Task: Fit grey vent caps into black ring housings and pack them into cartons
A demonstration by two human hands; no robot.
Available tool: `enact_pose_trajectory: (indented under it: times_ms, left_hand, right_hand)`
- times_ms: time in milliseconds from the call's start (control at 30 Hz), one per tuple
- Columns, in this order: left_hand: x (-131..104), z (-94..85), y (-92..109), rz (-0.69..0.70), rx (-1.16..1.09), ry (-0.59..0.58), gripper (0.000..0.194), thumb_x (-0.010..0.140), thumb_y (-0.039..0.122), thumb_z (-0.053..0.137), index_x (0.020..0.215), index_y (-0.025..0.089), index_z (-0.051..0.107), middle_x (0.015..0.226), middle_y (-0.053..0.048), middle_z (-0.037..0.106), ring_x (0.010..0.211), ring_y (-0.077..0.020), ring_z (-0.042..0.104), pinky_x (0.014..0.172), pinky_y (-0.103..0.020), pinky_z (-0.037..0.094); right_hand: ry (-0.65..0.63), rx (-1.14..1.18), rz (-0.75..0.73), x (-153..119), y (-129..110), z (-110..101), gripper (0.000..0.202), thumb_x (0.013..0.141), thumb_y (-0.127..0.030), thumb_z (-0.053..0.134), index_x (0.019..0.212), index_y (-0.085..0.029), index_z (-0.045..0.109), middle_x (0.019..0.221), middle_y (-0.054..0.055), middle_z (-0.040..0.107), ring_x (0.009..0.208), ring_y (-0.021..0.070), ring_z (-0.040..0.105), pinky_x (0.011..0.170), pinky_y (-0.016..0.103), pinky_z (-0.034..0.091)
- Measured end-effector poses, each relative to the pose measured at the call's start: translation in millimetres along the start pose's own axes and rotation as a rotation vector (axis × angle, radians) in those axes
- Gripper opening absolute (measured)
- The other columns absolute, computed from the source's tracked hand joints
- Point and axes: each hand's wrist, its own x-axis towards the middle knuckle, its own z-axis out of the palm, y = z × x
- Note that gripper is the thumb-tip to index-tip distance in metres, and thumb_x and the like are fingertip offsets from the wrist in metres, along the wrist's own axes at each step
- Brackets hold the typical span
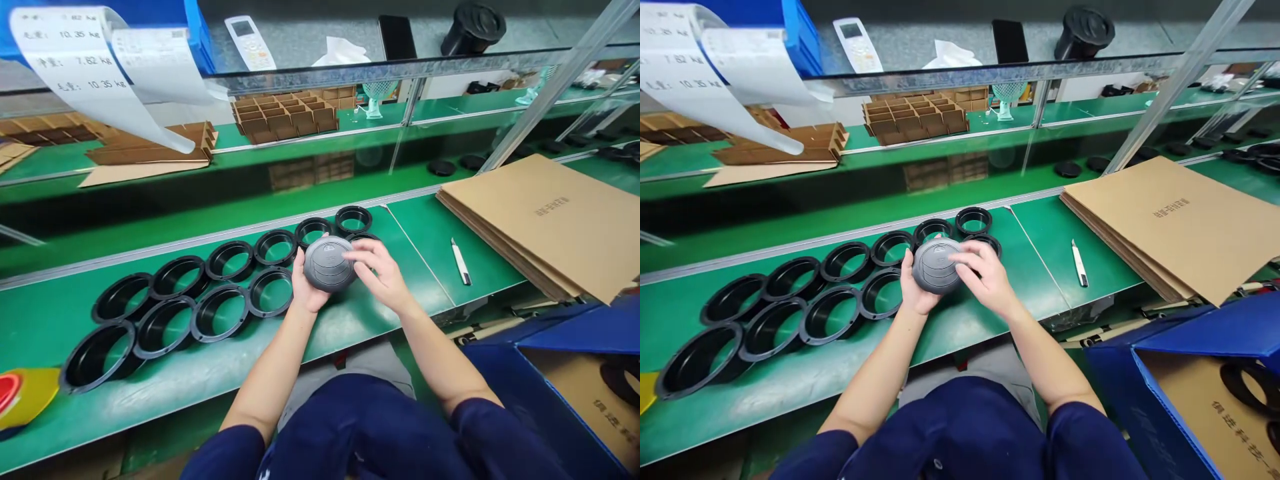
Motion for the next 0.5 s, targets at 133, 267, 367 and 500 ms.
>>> enact_pose_trajectory:
  times_ms: [133, 267, 367, 500]
  left_hand:
    - [-3, 1.9, -2, -0.093, 0.038, 0.002, 0.063, 0.103, 0.061, 0.039, 0.151, 0.023, 0.05, 0.135, -0.012, 0.068, 0.122, -0.0295, 0.066, 0.111, -0.052, 0.049]
    - [-6, 4.6, -3, -0.18, 0.082, 0.0, 0.063, 0.103, 0.062, 0.039, 0.153, 0.025, 0.048, 0.135, -0.013, 0.068, 0.12, -0.0321, 0.068, 0.109, -0.058, 0.05]
    - [-6, 7.1, -3, -0.174, 0.061, 0.009, 0.067, 0.102, 0.065, 0.035, 0.151, 0.023, 0.051, 0.132, -0.014, 0.07, 0.119, -0.0344, 0.068, 0.107, -0.061, 0.05]
    - [-6, 6.6, -3, -0.212, 0.024, -0.007, 0.071, 0.101, 0.069, 0.033, 0.15, 0.022, 0.052, 0.129, -0.017, 0.07, 0.118, -0.0372, 0.068, 0.105, -0.065, 0.05]
  right_hand:
    - [0.004, -0.352, -0.175, 16, 28, -2, 0.042, 0.107, -0.052, 0.046, 0.119, -0.029, 0.079, 0.147, 0.01, 0.052, 0.138, 0.0306, 0.04, 0.12, 0.057, 0.036]
    - [-0.055, -0.308, -0.13, 14, 43, 4, 0.055, 0.108, -0.059, 0.037, 0.111, -0.026, 0.082, 0.147, 0.011, 0.053, 0.139, 0.0302, 0.04, 0.12, 0.056, 0.036]
    - [-0.078, -0.14, -0.033, 13, 39, 4, 0.063, 0.108, -0.063, 0.03, 0.115, -0.025, 0.08, 0.147, 0.011, 0.053, 0.138, 0.0275, 0.046, 0.119, 0.05, 0.04]
    - [-0.069, 0.009, 0.052, 13, 27, -1, 0.068, 0.108, -0.064, 0.026, 0.12, -0.022, 0.077, 0.145, 0.012, 0.055, 0.136, 0.0258, 0.052, 0.118, 0.045, 0.043]
